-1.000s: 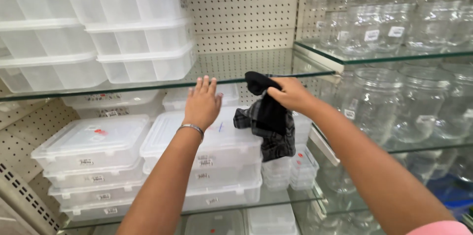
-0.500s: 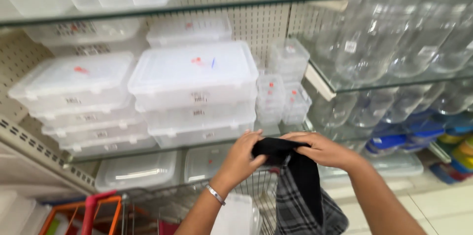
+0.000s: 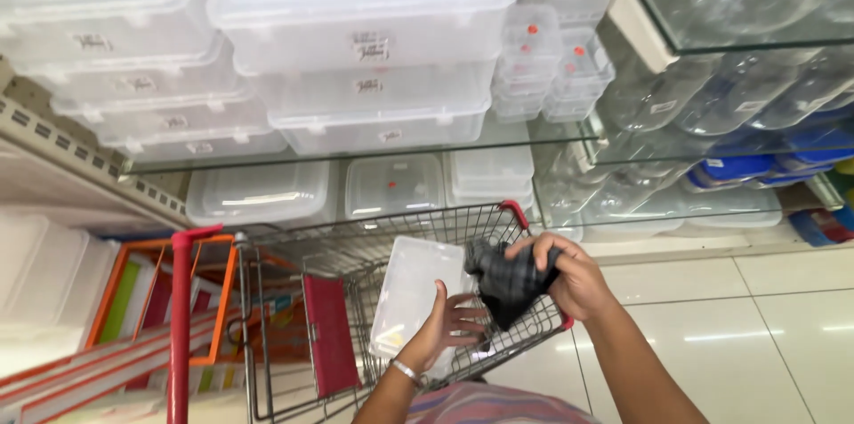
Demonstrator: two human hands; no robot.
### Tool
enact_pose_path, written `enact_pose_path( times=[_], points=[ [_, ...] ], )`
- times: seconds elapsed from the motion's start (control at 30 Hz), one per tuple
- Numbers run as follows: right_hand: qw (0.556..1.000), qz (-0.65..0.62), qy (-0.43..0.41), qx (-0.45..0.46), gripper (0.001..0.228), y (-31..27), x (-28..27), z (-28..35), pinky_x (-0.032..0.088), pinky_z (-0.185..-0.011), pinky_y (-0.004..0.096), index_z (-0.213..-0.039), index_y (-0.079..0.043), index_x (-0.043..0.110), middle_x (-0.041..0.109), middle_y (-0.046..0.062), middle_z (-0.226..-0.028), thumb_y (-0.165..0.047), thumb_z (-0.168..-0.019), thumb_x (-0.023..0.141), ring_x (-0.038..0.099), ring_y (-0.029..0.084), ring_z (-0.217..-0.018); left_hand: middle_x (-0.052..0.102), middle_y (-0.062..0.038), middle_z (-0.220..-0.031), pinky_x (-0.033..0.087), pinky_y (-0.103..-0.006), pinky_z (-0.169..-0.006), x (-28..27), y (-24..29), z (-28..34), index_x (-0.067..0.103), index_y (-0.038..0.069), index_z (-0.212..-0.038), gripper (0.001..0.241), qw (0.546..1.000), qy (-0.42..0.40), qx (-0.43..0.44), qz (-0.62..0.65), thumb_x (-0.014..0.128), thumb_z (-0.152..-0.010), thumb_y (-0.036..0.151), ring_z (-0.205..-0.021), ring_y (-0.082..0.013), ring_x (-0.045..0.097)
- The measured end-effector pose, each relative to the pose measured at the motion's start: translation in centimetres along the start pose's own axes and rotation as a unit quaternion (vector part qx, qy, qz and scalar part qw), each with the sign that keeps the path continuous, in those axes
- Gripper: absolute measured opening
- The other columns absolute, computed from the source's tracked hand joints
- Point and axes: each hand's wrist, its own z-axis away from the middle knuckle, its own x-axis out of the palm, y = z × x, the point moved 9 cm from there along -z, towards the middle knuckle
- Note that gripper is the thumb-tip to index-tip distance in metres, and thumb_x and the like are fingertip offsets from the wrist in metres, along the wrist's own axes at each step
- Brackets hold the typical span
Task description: Picking up, inspecting, and wiping plastic storage containers in a store.
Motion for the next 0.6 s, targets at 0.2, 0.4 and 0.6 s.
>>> enact_pose_path(
  times=[0.2,0.4,0.6],
  points=[
    [0.947,-0.077,-0.292,0.109,0.023,7.6,0.7,3.7,0.052,-0.088,0.040,-0.080,0.003,0.063,0.072,0.025,-0.098,0.003,-0.099,0.050,0.067,0.032,-0.096,0.073,-0.014,-0.120,0.053,-0.0544,-0.091,0.6,0.4,0.1,0.054,0.009,-0.129,0.100,0.873,0.064,-0.129,0.465,0.026,-0.077,0.090,-0.109,-0.0320,0.070],
    [0.776,0.564,-0.225,0.169,0.060,9.6,1.0,3.5,0.042,-0.109,0.036,-0.122,-0.016,0.076,0.073,0.005,-0.127,0.003,-0.067,0.059,0.059,0.021,-0.123,0.069,-0.016,-0.123,0.055,-0.0433,-0.101,-1.5,0.0,-2.9,0.053,-0.008,-0.138,0.055,0.932,-0.004,0.025,0.360,0.073,-0.098,0.023,-0.112,-0.0287,0.067],
    [0.973,0.178,0.061,0.138,0.076,10.4,-1.1,1.8,0.042,-0.112,0.035,-0.153,-0.032,0.040,0.054,-0.012,-0.147,-0.009,-0.087,0.070,0.050,0.009,-0.139,0.071,-0.013,-0.121,0.058,-0.0405,-0.094,1.5,-4.4,-3.5,0.058,0.003,-0.130,0.050,0.982,0.068,0.025,0.176,0.077,-0.085,0.015,-0.107,-0.0258,0.070]
  ],
)
